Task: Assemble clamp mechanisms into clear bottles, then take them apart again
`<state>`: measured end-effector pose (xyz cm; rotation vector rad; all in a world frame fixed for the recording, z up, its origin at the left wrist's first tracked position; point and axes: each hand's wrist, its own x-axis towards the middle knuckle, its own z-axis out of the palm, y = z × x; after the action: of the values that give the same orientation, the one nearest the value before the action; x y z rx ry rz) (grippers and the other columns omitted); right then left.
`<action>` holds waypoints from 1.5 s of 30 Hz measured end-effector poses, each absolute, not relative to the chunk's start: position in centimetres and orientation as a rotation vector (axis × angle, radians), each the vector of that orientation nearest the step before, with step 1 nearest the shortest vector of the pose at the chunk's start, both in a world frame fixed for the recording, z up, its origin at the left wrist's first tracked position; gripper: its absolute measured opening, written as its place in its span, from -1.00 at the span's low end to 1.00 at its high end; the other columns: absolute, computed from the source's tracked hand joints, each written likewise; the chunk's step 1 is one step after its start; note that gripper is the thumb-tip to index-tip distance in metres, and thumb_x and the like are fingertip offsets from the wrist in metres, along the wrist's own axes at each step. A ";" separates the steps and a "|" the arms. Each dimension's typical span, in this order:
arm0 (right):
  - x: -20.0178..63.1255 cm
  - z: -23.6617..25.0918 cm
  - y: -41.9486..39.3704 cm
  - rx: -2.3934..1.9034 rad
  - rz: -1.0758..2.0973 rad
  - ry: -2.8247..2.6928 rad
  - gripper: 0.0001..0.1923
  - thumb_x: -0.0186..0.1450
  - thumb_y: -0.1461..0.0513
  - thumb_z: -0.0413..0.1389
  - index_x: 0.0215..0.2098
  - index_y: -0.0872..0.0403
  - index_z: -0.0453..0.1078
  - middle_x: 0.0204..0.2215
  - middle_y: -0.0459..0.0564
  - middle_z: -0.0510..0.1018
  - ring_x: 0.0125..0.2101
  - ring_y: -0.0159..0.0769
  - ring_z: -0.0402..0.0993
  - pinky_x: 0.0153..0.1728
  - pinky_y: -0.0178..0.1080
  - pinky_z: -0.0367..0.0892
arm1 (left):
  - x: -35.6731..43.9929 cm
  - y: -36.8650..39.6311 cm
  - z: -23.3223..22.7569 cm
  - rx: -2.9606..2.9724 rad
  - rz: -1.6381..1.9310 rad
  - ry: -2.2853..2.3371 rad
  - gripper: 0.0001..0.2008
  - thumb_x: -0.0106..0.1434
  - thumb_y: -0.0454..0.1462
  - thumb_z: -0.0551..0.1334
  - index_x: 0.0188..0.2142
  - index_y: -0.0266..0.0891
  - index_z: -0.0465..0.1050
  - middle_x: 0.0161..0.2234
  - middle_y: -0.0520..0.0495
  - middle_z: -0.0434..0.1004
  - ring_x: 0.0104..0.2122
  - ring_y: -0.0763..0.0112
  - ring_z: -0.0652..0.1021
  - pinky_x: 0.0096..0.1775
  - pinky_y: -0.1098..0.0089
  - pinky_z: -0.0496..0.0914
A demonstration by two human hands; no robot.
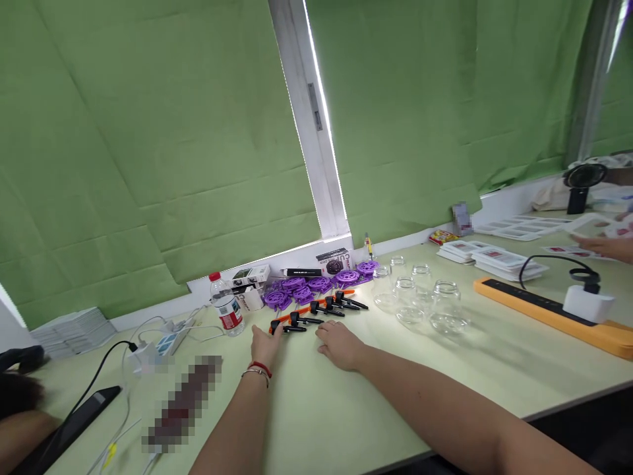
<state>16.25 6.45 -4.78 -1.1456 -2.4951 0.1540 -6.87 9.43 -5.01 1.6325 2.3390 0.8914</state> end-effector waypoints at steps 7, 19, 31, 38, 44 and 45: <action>19.5 -4.8 5.9 -1.379 0.129 -2.406 -0.27 0.32 -0.02 -0.20 0.30 0.28 -0.11 0.31 0.20 -0.14 0.29 -0.06 -0.29 0.24 -0.07 -0.31 | -6.7 5.9 -3.8 1.756 0.677 2.501 -0.07 0.14 0.14 0.01 0.29 -0.40 -0.27 0.31 -0.38 -0.34 0.27 -0.11 -0.17 0.14 -0.13 -0.14; 24.5 -6.3 5.5 -1.623 0.306 -2.541 -0.03 0.22 -0.25 -0.38 0.32 0.30 -0.23 0.31 0.23 -0.27 0.29 0.00 -0.41 0.24 0.00 -0.33 | -7.9 3.1 -5.6 2.149 0.115 2.165 -0.10 0.12 0.27 -0.21 0.28 -0.23 -0.06 0.31 -0.27 -0.20 0.27 -0.08 -0.10 0.13 -0.16 -0.13; 24.5 -6.2 5.7 -1.613 0.331 -2.565 -0.04 0.24 -0.24 -0.37 0.32 0.31 -0.24 0.31 0.24 -0.24 0.29 0.01 -0.37 0.24 0.01 -0.33 | -8.2 3.7 -6.0 2.148 0.120 2.173 -0.12 0.12 0.27 -0.19 0.28 -0.20 -0.05 0.31 -0.26 -0.19 0.27 -0.09 -0.08 0.13 -0.17 -0.13; 24.5 -5.6 5.3 -1.632 0.350 -2.565 -0.05 0.25 -0.23 -0.37 0.32 0.32 -0.25 0.31 0.25 -0.26 0.29 0.02 -0.38 0.24 0.00 -0.34 | -8.1 3.5 -5.7 2.161 0.055 2.181 -0.09 0.11 0.27 -0.24 0.29 -0.23 -0.08 0.31 -0.28 -0.22 0.27 -0.09 -0.09 0.12 -0.18 -0.13; 24.5 -5.3 5.1 -1.653 0.367 -2.590 -0.05 0.24 -0.23 -0.40 0.32 0.31 -0.29 0.32 0.21 -0.30 0.29 0.01 -0.41 0.24 -0.02 -0.36 | -8.0 3.4 -5.5 2.175 0.039 2.162 -0.08 0.11 0.27 -0.26 0.29 -0.25 -0.10 0.31 -0.30 -0.22 0.27 -0.11 -0.09 0.12 -0.17 -0.11; 24.5 -5.2 5.2 -1.655 0.366 -2.589 -0.05 0.24 -0.23 -0.41 0.32 0.32 -0.29 0.32 0.21 -0.30 0.29 0.00 -0.41 0.24 -0.02 -0.36 | -8.0 3.3 -5.5 2.176 0.038 2.161 -0.08 0.12 0.27 -0.26 0.29 -0.25 -0.10 0.31 -0.30 -0.22 0.27 -0.11 -0.09 0.12 -0.17 -0.11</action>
<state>24.46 5.16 -5.25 -1.6551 -2.5892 0.3663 -8.03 3.35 -5.50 2.1763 2.1614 0.0379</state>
